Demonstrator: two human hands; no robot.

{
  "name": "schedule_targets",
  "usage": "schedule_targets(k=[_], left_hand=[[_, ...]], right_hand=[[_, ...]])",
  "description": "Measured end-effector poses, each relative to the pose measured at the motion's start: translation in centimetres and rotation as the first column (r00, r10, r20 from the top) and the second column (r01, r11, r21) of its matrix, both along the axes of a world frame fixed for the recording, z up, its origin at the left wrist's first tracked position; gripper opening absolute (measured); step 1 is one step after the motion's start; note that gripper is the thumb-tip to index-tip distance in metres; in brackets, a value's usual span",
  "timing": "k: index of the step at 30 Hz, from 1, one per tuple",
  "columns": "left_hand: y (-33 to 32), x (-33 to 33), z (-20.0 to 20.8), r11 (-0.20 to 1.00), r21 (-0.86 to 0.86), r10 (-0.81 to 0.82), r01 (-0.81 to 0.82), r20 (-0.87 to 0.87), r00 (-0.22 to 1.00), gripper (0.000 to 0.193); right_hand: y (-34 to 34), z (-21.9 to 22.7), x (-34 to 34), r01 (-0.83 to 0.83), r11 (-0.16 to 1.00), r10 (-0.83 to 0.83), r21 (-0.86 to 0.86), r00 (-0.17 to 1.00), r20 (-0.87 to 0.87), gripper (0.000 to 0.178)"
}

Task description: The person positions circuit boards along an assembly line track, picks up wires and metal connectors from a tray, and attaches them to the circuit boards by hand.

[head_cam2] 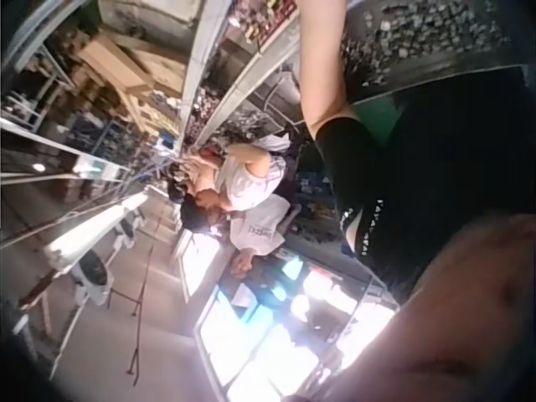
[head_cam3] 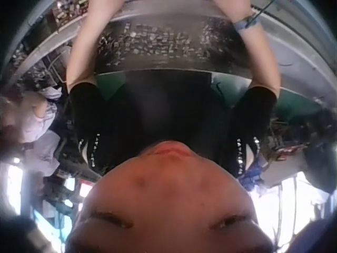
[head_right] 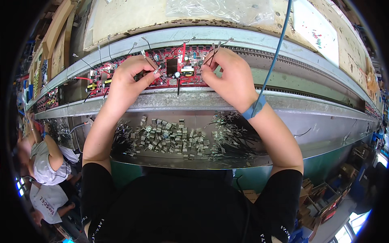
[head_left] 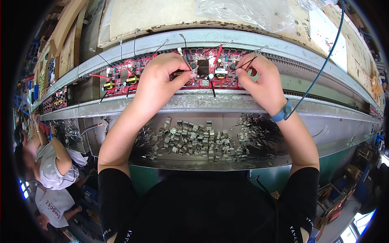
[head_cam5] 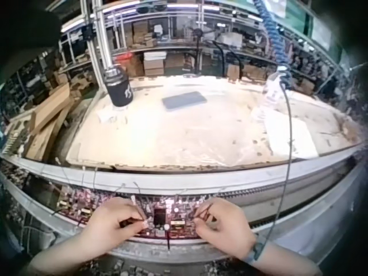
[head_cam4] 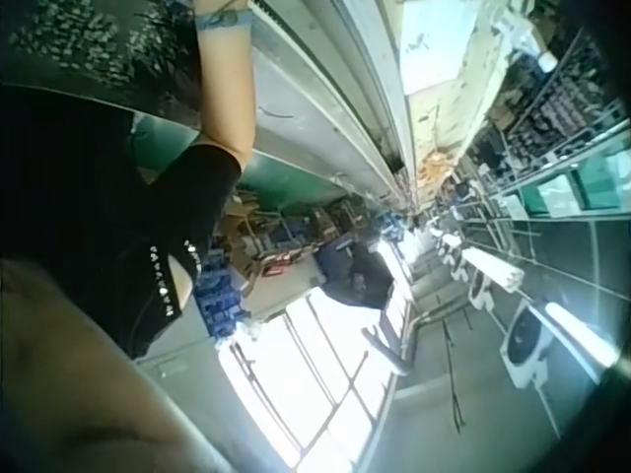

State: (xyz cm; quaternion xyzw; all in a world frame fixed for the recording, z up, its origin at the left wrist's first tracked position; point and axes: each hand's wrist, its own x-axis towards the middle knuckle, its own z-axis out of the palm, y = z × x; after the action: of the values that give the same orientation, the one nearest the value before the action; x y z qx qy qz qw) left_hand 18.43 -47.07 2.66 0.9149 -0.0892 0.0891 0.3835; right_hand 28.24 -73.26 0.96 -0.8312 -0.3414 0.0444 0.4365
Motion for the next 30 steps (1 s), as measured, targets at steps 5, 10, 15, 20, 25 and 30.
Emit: schedule_targets(k=[5, 10, 15, 20, 25, 30], left_hand=[[0.1, -0.2, 1.1, 0.995, 0.1, 0.013, -0.015, 0.029, 1.0, 0.009], [0.6, -1.0, 3.6, 0.99, 0.101, 0.093, -0.103, 0.104, 0.99, 0.009], [2.9, -2.5, 6.3, 0.976, 0.096, 0.181, -0.194, 0.137, 0.974, 0.008], [8.1, -4.8, 5.8, 0.919, 0.034, 0.382, -0.394, 0.174, 0.908, 0.007], [13.4, -7.0, 3.4, 0.851, -0.02, 0.507, -0.524, 0.286, 0.813, 0.008], [16.9, -9.2, 0.7, 0.764, -0.117, 0.645, -0.635, 0.178, 0.743, 0.012]], right_hand=[[0.0, 0.0, 0.0, -0.023, 0.999, 0.023, -0.025, 1.0, 0.009, 0.007], [0.1, 0.1, 0.1, -0.025, 0.999, 0.026, -0.027, 1.0, 0.007, 0.009], [0.1, 0.0, 0.1, -0.026, 1.0, 0.026, -0.018, 1.0, -0.001, 0.008], [0.2, 0.1, 0.0, -0.028, 0.999, 0.029, -0.036, 0.999, 0.037, 0.009], [0.1, -0.1, 0.0, -0.046, 0.999, 0.047, -0.026, 0.998, 0.033, 0.012], [0.2, 0.3, -0.2, -0.037, 0.996, 0.04, -0.078, 0.998, 0.041, 0.013]])
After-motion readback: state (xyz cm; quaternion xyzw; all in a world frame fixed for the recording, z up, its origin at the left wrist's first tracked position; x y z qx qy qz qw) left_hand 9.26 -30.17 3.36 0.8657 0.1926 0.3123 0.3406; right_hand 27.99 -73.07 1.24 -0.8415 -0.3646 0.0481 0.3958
